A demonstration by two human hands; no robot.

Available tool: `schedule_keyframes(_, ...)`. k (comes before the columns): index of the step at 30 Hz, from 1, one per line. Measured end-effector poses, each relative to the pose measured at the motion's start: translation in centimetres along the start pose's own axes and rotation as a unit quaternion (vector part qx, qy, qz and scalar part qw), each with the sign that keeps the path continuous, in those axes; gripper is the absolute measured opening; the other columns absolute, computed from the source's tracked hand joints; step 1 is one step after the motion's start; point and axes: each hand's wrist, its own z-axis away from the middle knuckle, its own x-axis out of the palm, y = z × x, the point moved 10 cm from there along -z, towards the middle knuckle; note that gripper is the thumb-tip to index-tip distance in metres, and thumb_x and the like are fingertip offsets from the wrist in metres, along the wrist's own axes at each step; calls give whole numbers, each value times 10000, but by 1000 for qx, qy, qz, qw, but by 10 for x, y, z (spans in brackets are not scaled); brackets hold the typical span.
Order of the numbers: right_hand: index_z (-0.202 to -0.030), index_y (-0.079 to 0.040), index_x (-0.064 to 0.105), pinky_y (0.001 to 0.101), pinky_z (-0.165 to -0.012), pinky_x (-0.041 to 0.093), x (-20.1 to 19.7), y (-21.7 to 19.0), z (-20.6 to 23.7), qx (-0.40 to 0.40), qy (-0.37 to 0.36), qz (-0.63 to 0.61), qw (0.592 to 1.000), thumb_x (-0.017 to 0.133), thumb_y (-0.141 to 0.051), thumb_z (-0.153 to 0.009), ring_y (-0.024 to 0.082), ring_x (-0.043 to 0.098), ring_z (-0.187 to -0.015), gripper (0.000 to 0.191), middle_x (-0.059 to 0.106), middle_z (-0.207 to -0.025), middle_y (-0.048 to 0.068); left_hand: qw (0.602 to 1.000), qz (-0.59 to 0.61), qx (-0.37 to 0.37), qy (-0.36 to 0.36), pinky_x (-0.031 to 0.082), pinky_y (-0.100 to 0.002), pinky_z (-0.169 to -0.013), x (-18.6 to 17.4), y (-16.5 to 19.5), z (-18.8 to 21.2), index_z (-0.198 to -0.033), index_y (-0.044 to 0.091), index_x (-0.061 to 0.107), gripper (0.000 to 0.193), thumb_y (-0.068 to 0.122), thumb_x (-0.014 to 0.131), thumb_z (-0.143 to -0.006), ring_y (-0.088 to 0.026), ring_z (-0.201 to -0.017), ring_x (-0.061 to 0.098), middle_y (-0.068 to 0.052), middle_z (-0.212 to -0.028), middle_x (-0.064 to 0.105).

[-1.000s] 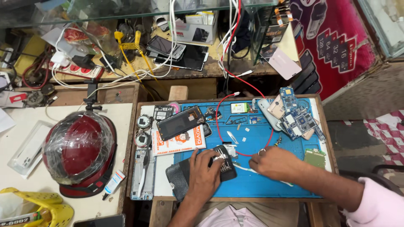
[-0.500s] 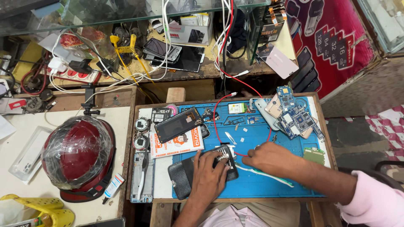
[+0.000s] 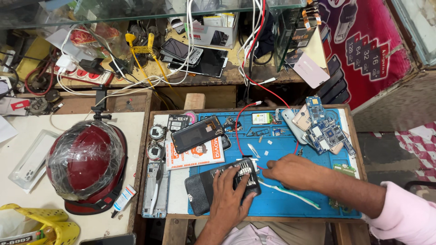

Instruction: The person picks screwdriver bits from a bit kit on the work mat, then works on a disassembled smartphone, handling its frame and small components. They peel a film from a part, power the phone on and tap its screen, then hold the opened phone and continue working on its internals by hand.

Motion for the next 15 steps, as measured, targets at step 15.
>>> schedule_keyframes(15,-1291,-14,607,421,-519,576,29,-15,23,-80,64,179,979,605,-131,-866,299,718,-694,441,683,-896,121,1000,18,7,0,233,-648,-1154,-9,-3,-1,-1323,21,633,546,318,766,-885,-419,-1377,400,-238,-1423,459)
